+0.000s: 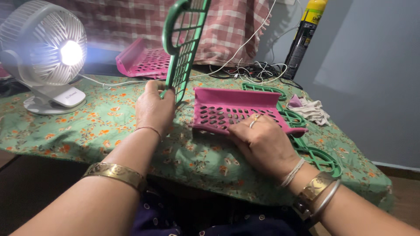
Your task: The person wipes a green plastic basket frame with a cloth, then assembles it with pink plastic side panels by snapping them into place. The assembled basket is held and inspected.
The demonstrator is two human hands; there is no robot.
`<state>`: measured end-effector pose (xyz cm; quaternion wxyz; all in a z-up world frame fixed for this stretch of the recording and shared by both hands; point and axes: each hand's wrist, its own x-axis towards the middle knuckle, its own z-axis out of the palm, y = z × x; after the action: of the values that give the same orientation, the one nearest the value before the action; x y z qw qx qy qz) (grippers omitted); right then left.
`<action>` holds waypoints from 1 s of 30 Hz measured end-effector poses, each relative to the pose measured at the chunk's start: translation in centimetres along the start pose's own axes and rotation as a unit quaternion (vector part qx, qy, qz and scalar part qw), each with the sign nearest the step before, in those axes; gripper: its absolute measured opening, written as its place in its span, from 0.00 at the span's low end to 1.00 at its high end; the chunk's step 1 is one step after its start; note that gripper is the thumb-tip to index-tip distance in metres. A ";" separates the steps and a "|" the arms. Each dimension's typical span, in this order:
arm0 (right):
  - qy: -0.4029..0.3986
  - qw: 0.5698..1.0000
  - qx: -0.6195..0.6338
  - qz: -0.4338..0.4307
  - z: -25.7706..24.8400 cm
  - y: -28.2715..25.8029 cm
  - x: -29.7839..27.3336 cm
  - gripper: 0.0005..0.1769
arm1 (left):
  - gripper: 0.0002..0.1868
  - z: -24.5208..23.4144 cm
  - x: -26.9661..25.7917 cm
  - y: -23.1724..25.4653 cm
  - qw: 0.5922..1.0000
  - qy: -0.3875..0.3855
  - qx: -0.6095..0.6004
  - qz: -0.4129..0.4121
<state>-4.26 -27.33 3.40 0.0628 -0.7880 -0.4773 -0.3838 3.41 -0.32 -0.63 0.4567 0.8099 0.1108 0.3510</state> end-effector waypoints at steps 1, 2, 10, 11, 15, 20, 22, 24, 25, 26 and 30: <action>-0.001 1.000 0.007 -0.003 -0.1 0.0 0.1 0.07 | 0.19 0.0 0.0 0.0 1.000 0.007 0.012 0.001; -0.001 1.000 0.014 -0.006 -0.1 0.1 0.3 0.07 | 0.19 0.1 0.2 0.0 1.000 0.014 0.025 0.003; -0.177 0.942 0.254 0.128 1.9 2.1 3.6 0.18 | 0.21 -0.1 1.2 -1.7 0.992 -0.019 -0.127 0.018; -0.168 0.934 0.276 0.152 2.4 2.9 4.2 0.16 | 0.21 0.0 1.5 -1.9 0.985 -0.029 -0.169 0.020; -0.063 0.977 0.158 0.129 5.1 7.1 7.4 0.14 | 0.23 0.3 2.7 -2.6 0.912 -0.152 -0.369 -0.090; -0.142 0.960 0.124 0.206 9.5 10.3 10.4 0.20 | 0.24 1.0 3.5 -2.7 0.920 -0.185 -0.337 -0.069; -0.178 0.945 0.145 0.232 10.6 10.7 10.5 0.20 | 0.25 1.4 3.6 -2.6 0.916 -0.200 -0.343 -0.063; -0.155 0.963 0.129 0.179 11.3 10.7 10.5 0.16 | 0.26 1.5 3.9 -2.5 0.903 -0.221 -0.363 -0.067; -0.165 0.964 0.113 0.176 11.3 10.8 10.5 0.15 | 0.26 1.7 4.0 -2.4 0.902 -0.225 -0.363 -0.058; -0.175 0.964 0.098 0.173 11.2 11.0 10.6 0.15 | 0.26 1.8 4.0 -2.4 0.902 -0.230 -0.363 -0.049; -0.135 0.984 0.001 0.119 9.1 13.2 10.8 0.20 | 0.25 3.5 4.3 -1.3 0.905 -0.226 -0.358 -0.035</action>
<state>13.97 -22.57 7.76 0.0440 -0.8838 -0.3845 -0.2629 9.05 0.22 -0.84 0.7408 0.6451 -0.1003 0.1581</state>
